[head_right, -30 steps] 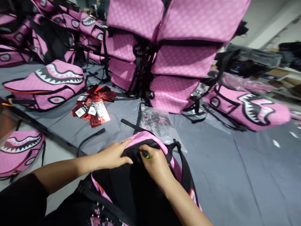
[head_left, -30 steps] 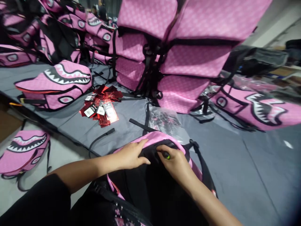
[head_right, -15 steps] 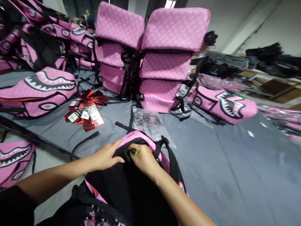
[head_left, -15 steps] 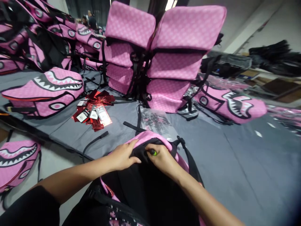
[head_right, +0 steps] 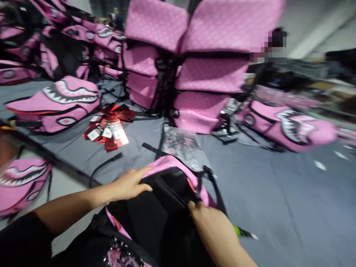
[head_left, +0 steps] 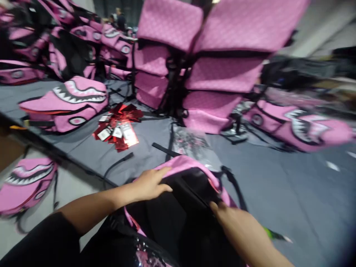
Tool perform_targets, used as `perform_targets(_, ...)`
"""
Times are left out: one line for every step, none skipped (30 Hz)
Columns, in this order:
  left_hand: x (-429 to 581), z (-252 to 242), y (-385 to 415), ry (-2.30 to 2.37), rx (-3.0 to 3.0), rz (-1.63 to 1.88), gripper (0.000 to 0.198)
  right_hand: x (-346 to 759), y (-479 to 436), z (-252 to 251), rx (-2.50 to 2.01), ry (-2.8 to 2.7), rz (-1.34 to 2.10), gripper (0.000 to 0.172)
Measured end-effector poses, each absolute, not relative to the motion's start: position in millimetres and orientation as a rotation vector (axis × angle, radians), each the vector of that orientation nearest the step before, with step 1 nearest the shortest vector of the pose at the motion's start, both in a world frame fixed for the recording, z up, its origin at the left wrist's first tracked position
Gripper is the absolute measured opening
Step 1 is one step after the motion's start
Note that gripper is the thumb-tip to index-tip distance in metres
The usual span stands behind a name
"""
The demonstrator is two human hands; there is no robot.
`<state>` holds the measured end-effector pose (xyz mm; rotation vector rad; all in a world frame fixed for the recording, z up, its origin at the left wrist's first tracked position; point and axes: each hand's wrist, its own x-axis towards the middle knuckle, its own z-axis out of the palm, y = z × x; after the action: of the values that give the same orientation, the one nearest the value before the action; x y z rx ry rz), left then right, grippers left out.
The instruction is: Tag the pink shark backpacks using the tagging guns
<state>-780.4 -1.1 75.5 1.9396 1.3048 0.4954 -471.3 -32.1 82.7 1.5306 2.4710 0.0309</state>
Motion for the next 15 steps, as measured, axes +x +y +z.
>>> perform_targets(-782, 76, -1, 1.300, 1.926, 0.501, 0.066, -480, -37, 93, 1.586, 2.380, 0.012, 0.045)
perform_targets(-782, 75, 0, 1.287, 1.915, 0.512, 0.066, -487, -41, 105, 1.623, 2.354, -0.044, 0.044)
perform_targets(-783, 76, 1, 1.272, 1.909, 0.531, 0.068, -490, -44, 119, 1.696, 2.391, -0.107, 0.042)
perform_targets(-783, 76, 2, 1.264, 1.904, 0.548, 0.071, -489, -48, 134, 1.787, 2.483, -0.158, 0.037)
perform_targets(-782, 77, 1, 1.268, 1.899, 0.551, 0.075, -484, -53, 149, 1.895, 2.593, -0.172, 0.030)
perform_targets(-782, 78, 0, 1.285, 1.897, 0.534, 0.078, -476, -59, 163, 2.043, 2.674, -0.108, 0.026)
perform_targets(-783, 79, -3, 1.311, 1.900, 0.498, 0.079, -464, -64, 176, 2.228, 2.676, 0.036, 0.028)
perform_targets(-785, 80, -6, 1.338, 1.903, 0.458, 0.077, -452, -69, 185, 2.430, 2.580, 0.233, 0.036)
perform_targets(-789, 79, -12, 1.363, 1.902, 0.429, 0.072, -438, -71, 189, 2.610, 2.414, 0.409, 0.043)
perform_targets(-796, 78, -18, 1.390, 1.899, 0.426, 0.066, -425, -72, 187, 2.752, 2.246, 0.498, 0.049)
perform_targets(-807, 75, -26, 1.424, 1.894, 0.452, 0.062, -413, -70, 178, 2.857, 2.142, 0.462, 0.053)
perform_targets(-820, 71, -33, 1.466, 1.884, 0.506, 0.060, -403, -65, 163, 2.914, 2.131, 0.305, 0.054)
perform_targets(-837, 65, -40, 1.523, 1.869, 0.581, 0.060, -397, -57, 143, 2.915, 2.220, 0.046, 0.054)
perform_targets(-854, 58, -47, 1.591, 1.850, 0.642, 0.060, -394, -47, 120, 2.844, 2.355, -0.253, 0.051)
perform_targets(-872, 52, -53, 1.674, 1.825, 0.693, 0.062, -395, -34, 96, 2.685, 2.486, -0.480, 0.046)
